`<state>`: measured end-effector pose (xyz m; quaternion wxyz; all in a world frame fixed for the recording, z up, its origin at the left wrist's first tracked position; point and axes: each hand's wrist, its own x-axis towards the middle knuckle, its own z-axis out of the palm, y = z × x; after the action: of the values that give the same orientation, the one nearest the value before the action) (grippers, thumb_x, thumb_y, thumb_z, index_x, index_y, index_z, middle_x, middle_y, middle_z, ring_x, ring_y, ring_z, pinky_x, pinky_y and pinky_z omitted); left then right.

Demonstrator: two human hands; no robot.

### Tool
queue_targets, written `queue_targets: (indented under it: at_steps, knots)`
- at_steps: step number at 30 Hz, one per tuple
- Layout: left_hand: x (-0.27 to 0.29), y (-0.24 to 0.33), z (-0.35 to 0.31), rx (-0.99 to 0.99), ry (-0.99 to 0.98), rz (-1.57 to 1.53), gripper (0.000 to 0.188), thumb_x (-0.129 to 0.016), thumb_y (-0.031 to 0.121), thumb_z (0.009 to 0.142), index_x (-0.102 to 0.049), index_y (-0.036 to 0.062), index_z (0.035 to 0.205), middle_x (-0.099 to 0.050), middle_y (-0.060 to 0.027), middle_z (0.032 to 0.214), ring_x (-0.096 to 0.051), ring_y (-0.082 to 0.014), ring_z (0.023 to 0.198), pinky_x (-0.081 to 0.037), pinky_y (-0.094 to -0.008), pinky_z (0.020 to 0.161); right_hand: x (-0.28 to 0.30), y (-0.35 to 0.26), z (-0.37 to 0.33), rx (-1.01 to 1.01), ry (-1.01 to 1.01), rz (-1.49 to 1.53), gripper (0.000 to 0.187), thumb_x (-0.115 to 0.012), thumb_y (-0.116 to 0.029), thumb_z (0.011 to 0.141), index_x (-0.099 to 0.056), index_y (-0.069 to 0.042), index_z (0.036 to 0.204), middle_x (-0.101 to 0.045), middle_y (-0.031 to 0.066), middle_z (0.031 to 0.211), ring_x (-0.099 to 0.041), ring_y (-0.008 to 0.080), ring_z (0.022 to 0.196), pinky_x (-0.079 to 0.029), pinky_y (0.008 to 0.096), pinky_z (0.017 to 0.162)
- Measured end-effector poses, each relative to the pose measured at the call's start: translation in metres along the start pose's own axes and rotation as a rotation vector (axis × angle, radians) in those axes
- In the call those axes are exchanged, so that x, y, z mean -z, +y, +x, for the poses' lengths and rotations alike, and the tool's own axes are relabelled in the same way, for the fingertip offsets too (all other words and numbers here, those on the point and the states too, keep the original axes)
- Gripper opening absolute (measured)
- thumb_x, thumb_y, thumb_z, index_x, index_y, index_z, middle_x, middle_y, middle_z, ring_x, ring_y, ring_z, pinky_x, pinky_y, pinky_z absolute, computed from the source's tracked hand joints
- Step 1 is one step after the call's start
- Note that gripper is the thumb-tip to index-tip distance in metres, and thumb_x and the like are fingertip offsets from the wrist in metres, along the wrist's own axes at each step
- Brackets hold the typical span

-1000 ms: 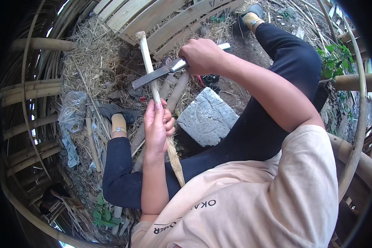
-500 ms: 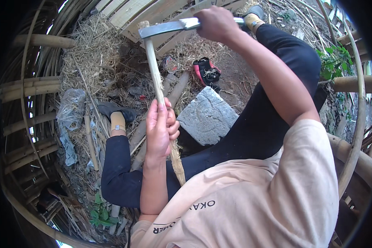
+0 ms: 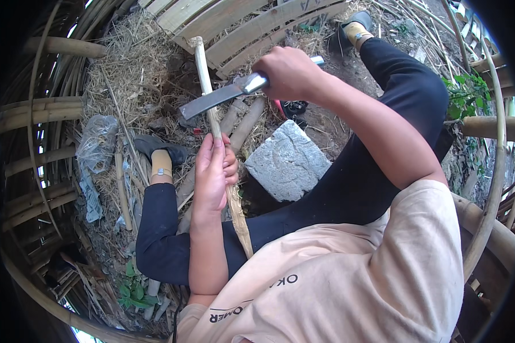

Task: The person shaves the bark off a thin wooden stick using a knife while resting it against a stone block.

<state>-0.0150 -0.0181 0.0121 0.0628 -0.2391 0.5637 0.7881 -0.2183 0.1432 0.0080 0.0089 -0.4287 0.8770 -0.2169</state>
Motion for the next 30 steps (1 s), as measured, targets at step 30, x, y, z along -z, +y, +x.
queue_targets:
  at_steps: [30]
  knots:
    - [0.007, 0.005, -0.006, 0.064, -0.015, -0.244, 0.027, -0.039, 0.037, 0.109, -0.048, 0.0132, 0.101, -0.032, 0.0077, 0.066, -0.026, -0.0008, 0.051, -0.019, -0.0169, 0.042, -0.016, 0.011, 0.002, 0.038, 0.051, 0.122, 0.01, -0.068, -0.008, 0.067, -0.064, -0.003, 0.075, -0.062, 0.0179, 0.066, -0.063, 0.0392, 0.068, -0.05, 0.0475, 0.063]
